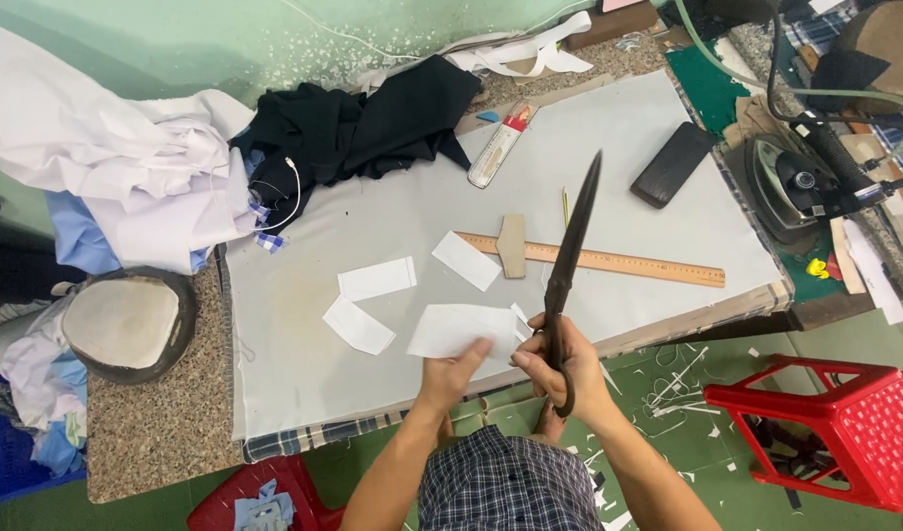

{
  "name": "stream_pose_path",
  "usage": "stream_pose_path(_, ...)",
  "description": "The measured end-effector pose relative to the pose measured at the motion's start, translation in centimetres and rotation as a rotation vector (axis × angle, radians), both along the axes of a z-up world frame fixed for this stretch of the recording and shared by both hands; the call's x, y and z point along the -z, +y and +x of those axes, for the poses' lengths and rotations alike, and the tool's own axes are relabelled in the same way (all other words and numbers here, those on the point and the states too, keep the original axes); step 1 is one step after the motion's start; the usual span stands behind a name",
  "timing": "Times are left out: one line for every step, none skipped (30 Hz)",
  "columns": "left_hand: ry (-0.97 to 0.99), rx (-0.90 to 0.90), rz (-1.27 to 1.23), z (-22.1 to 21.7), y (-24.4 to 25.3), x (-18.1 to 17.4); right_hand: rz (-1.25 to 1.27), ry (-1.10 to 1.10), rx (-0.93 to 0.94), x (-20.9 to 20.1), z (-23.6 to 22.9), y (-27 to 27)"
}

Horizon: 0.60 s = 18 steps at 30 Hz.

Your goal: The person uses shears to cut a large sheet of white paper along drawn lines on a table. They trim the edges and separate the paper into several smaller rectangular pieces, which are left on the table.

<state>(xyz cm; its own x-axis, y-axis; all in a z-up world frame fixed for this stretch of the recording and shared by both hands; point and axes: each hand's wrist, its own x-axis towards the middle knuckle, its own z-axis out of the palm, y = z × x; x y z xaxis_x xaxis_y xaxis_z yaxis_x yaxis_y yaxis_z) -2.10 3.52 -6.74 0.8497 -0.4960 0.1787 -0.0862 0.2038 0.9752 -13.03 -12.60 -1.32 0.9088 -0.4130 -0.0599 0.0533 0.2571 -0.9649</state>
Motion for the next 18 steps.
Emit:
stream_pose_path(0.0, -0.003, 0.0, 0.7, 0.3, -0.8, 0.0, 0.0, -0.003, 1.2, -0.7, 0.0)
stream_pose_path(0.004, -0.103, -0.009, 1.4, 0.7, -1.7, -0.094, -0.006, -0.065, 2.4, -1.3, 0.0)
stream_pose_path(0.009, -0.208, -0.021, 2.1, 1.0, -2.5, -0.189, -0.012, -0.131, 3.5, -1.9, -0.1)
stream_pose_path(0.009, -0.216, -0.022, 2.3, 0.5, -3.2, -0.191, -0.013, -0.139, 3.4, -2.4, 0.4)
stream_pose_path(0.132, -0.341, -0.194, 2.6, -0.1, -4.0, -0.198, -0.011, -0.376, 3.3, -3.0, 0.9)
stream_pose_path(0.254, -0.464, -0.368, 2.9, -0.6, -4.8, -0.205, -0.007, -0.613, 3.2, -3.5, 1.4)
stream_pose_path(0.252, -0.476, -0.371, 3.1, -0.9, -5.4, -0.206, -0.008, -0.625, 2.9, -3.6, 1.9)
stream_pose_path(0.246, -0.479, -0.385, 3.2, -1.2, -6.0, -0.172, 0.073, -0.694, 2.6, -3.8, 2.4)
stream_pose_path(0.242, -0.479, -0.396, 3.3, -1.5, -6.6, -0.134, 0.156, -0.758, 2.3, -4.1, 3.0)
stream_pose_path(0.242, -0.486, -0.395, 3.2, -1.5, -6.6, -0.133, 0.157, -0.766, 1.8, -3.9, 3.2)
stream_pose_path(0.319, -0.474, -0.322, 2.9, -1.6, -6.5, -0.22, 0.148, -0.768, 1.2, -3.8, 3.5)
stream_pose_path(0.396, -0.46, -0.248, 2.7, -1.7, -6.4, -0.306, 0.138, -0.769, 0.7, -3.8, 3.7)
stream_pose_path(0.4, -0.459, -0.245, 2.5, -1.8, -6.2, -0.303, 0.141, -0.767, 0.6, -3.8, 3.8)
stream_pose_path(0.399, -0.445, -0.267, 2.4, -1.8, -6.0, -0.252, 0.131, -0.752, 0.5, -3.8, 3.9)
stream_pose_path(0.397, -0.431, -0.291, 2.3, -2.0, -5.9, -0.203, 0.12, -0.737, 0.4, -3.7, 3.9)
stream_pose_path(0.399, -0.429, -0.29, 2.3, -2.0, -5.7, -0.202, 0.121, -0.735, 0.0, -3.6, 4.1)
stream_pose_path(0.411, -0.444, -0.293, 2.3, -2.0, -5.6, -0.334, 0.093, -0.674, -0.3, -3.5, 4.3)
stream_pose_path(0.423, -0.46, -0.296, 2.3, -2.0, -5.5, -0.465, 0.064, -0.61, -0.7, -3.4, 4.4)
